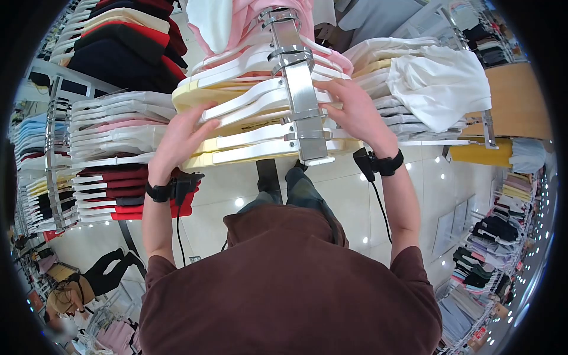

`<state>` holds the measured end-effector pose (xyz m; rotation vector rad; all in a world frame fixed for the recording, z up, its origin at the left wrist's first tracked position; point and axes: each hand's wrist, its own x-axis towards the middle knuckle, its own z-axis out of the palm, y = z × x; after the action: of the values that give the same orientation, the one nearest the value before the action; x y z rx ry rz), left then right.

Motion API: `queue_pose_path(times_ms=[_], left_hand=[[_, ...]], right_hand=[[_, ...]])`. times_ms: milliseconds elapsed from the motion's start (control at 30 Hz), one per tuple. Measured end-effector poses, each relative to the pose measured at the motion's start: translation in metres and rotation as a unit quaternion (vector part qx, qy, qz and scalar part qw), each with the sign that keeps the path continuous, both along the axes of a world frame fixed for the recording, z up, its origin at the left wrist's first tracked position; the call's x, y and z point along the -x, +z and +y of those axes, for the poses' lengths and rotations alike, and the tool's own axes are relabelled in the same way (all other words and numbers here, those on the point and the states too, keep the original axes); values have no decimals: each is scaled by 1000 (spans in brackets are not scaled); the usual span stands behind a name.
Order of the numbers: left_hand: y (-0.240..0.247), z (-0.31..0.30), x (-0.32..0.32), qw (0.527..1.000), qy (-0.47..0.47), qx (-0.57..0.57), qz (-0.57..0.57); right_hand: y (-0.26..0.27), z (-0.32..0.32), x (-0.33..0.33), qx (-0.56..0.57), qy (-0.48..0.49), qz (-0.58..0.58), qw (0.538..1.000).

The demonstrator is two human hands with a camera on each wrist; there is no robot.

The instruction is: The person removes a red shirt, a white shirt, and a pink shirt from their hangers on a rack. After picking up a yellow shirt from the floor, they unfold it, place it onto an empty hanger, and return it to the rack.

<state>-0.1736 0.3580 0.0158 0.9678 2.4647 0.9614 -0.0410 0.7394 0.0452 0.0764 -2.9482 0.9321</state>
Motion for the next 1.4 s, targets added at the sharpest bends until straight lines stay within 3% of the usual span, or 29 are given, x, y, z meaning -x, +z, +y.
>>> queue_pose_path(times_ms=[67,133,167,233,300,333,400,433,533,600,767,800,900,1000,1167,1233,1400], left_hand=[[0,1,4,999,9,16,45],[4,0,9,987,65,-125,-75],[5,-1,14,987,67,-123,-75],[5,-4,25,973,124,-119,150],[11,-2,24,979,116,-92,139],[14,1,24,984,104,-65,127],[24,14,14,988,52,-79,123],[28,22,7,989,2,-90,117],[32,47,-6,986,-67,-105,115],[33,56,-6,988,-82,-71,110],[34,71,-7,994,-96,-34,51],[38,72,-8,995,-92,-22,40],[43,72,-8,996,-89,-1,21],[46,74,-6,996,-87,21,9],[41,71,-5,997,-68,5,21],[40,68,-4,997,-63,17,30],[46,58,6,997,-70,-8,5]], right_hand=[[1,4,5,-23,11,-35,999],[7,4,11,-47,23,-67,996],[13,2,11,12,14,-91,996],[12,4,13,72,8,-119,990],[4,13,17,233,-35,-69,970],[3,12,22,231,-36,-67,970],[3,5,35,235,-31,41,971],[2,9,44,71,6,75,995],[13,-2,60,146,32,3,989],[8,-5,69,118,36,64,990],[10,-4,77,44,62,-33,997],[6,-1,77,46,59,-31,997],[-13,10,76,206,53,-1,977],[19,3,66,289,32,-4,957],[32,12,54,326,7,-14,945],[31,22,49,245,-47,-38,968],[8,46,40,258,-81,-31,962]])
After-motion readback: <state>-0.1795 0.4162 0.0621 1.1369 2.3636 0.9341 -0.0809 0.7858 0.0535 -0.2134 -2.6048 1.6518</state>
